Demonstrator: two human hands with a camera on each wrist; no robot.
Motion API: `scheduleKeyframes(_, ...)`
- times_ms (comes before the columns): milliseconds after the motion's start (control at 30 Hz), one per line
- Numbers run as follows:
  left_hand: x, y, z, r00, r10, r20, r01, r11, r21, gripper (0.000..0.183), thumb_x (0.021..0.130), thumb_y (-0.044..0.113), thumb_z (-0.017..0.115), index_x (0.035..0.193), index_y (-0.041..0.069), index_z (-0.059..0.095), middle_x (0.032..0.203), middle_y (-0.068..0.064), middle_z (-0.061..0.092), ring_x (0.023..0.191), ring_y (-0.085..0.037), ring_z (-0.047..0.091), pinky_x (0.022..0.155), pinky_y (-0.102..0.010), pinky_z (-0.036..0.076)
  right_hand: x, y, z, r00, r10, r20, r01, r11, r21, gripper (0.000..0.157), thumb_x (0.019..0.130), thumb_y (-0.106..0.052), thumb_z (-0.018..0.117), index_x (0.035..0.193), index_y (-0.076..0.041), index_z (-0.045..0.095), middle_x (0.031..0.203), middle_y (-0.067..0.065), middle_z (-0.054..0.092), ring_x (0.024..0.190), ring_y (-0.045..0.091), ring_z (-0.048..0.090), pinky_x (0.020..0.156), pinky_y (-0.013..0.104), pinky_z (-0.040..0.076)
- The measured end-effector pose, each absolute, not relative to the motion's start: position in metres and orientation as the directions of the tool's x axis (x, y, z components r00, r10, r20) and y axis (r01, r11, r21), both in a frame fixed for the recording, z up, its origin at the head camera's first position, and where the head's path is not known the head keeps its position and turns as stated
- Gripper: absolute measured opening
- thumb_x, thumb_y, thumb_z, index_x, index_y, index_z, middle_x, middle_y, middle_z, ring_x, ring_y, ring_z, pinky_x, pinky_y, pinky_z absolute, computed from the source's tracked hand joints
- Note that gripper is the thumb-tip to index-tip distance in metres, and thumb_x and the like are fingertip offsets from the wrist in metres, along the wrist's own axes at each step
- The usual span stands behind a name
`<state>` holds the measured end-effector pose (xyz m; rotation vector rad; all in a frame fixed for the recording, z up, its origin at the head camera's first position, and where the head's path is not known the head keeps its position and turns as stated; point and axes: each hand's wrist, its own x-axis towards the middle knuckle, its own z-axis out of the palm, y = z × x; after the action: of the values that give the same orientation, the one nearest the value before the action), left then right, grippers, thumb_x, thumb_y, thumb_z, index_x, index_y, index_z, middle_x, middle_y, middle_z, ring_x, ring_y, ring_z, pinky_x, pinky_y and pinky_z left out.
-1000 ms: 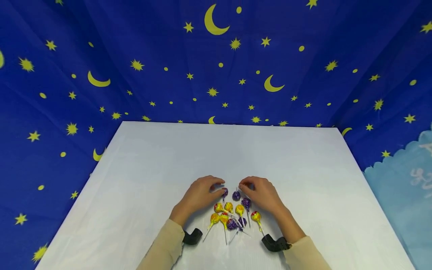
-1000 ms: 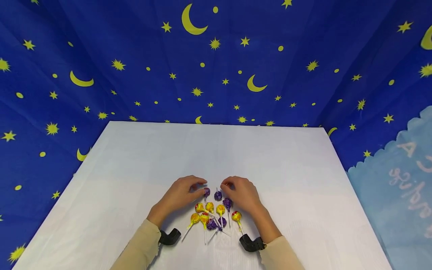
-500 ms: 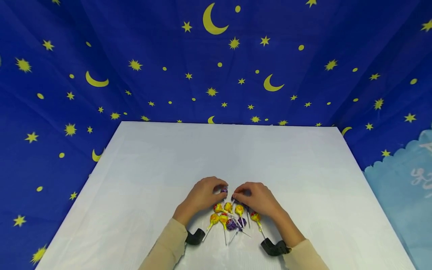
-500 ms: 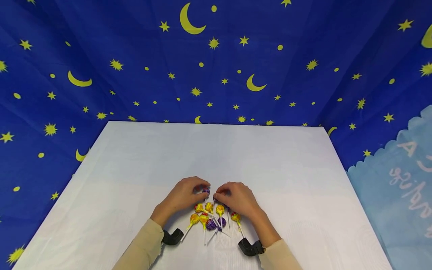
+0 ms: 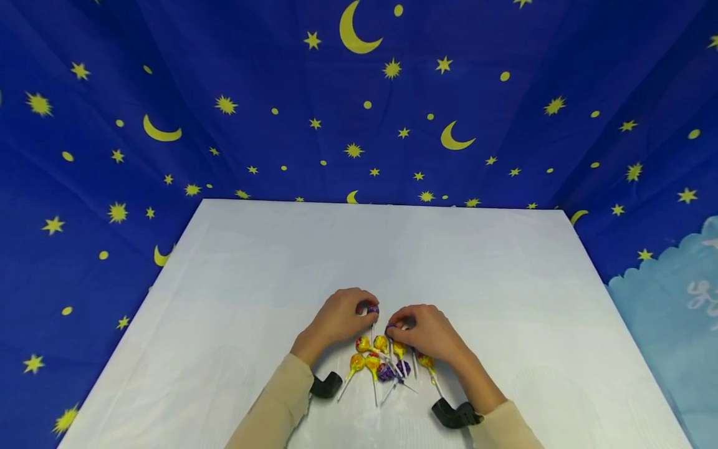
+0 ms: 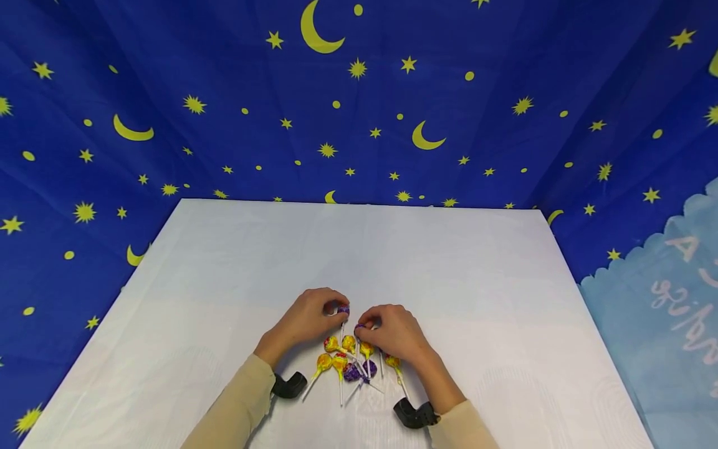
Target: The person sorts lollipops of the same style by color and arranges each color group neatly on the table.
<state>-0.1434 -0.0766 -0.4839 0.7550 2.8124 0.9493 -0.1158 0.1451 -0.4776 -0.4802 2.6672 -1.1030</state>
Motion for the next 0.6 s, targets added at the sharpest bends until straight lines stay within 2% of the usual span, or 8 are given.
scheduleKeyframes(300, -0.156, -0.074, -0.479, -0.878, 0.466, 0.111, 0.436, 0.683, 0.586, 0.022, 0.089, 0.03, 0.069, 0.107, 0.018, 0.072, 0.086, 0.009, 0.06, 0.069, -0.005, 0.05, 0.063, -0.027, 0.042, -0.113, 0.144, -0.48, -0.931, -0.354, -0.088, -0.18, 0.656, -0.733, 0.008, 0.085, -0.035, 0.071, 0.09, -0.03, 0.07, 0.08, -0.016, 0.061, 0.066, 0.006, 0.055, 0.063, 0.032, 0.045)
scheduleKeyframes(600, -0.173, -0.066, -0.471, -0.895, 0.437, 0.087, 0.402, 0.707, 0.582, 0.023, 0.088, 0.032, 0.069, 0.107, 0.019, 0.072, 0.093, 0.01, 0.064, 0.075, -0.005, 0.053, 0.069, -0.027, 0.044, -0.114, 0.142, -0.48, -0.939, -0.334, -0.081, -0.168, 0.651, -0.74, 0.004, 0.083, -0.031, 0.072, 0.086, -0.03, 0.069, 0.077, -0.016, 0.06, 0.066, 0.008, 0.054, 0.064, 0.033, 0.044)
